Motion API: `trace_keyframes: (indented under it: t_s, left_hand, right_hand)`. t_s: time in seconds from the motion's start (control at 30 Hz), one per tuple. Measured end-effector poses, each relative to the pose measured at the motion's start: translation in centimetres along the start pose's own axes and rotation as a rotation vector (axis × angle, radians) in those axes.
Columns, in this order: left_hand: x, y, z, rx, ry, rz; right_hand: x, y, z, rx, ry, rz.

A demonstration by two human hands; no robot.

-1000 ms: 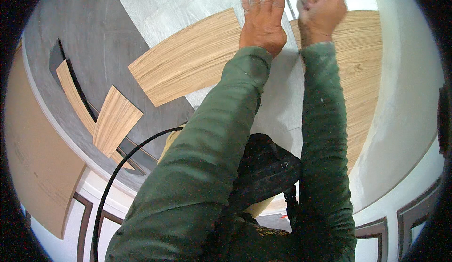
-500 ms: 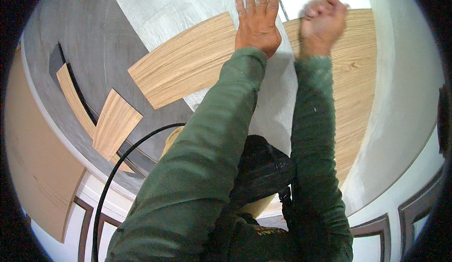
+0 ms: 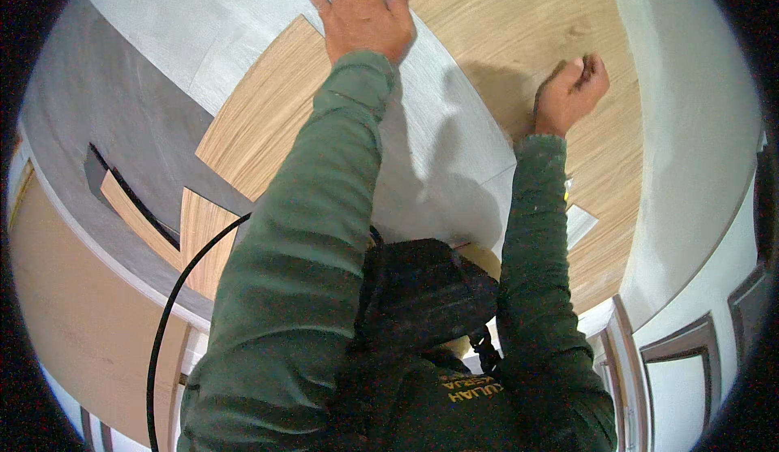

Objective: The person positions and aligns wood-patterned flooring planks on a light-colored floor, then uses a utility knife to score and cut a plank to fit against a wall.

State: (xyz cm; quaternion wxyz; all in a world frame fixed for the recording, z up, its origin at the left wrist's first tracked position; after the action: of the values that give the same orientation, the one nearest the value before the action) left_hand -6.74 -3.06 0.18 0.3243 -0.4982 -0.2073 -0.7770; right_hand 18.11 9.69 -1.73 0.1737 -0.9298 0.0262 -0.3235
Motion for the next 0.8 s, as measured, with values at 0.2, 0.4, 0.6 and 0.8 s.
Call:
trace_keyframes:
  t_s: [0.2,0.4,0.6,0.8]
  left_hand:
    - [-1.2,0.1,-0.7,-0.004,-0.001,-0.005]
    - [-2.8,0.1,-3.0,-0.099,-0.073,0.132]
    - [-3.6,0.1,-4.2,-0.140,-0.116,0.114]
    - [-3.1,0.2,-3.4,-0.056,-0.089,0.011]
  right_hand:
    - [-0.8,0.3,1.1,0.176,0.095,-0.064]
    - [-2.7,0.6,1.5,0.336,0.088,-0.062]
    - [-3.6,0.7,0.9,0.313,0.250,-0.274]
    - [-3.7,0.8,0.2,0.375,0.529,-0.367]
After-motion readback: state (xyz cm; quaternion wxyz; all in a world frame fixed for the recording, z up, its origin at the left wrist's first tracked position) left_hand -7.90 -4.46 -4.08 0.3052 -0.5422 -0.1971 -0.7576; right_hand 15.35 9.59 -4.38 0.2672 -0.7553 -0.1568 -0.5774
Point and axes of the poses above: each hand's wrist, its own y-axis away from the middle knuckle, its own x-axis out of the back of the hand, z = x × y, the point moved 2 cm from there along -y, towards the middle knuckle, and after that the axes turned 2 degrees about -z, right-handed, at the moved point
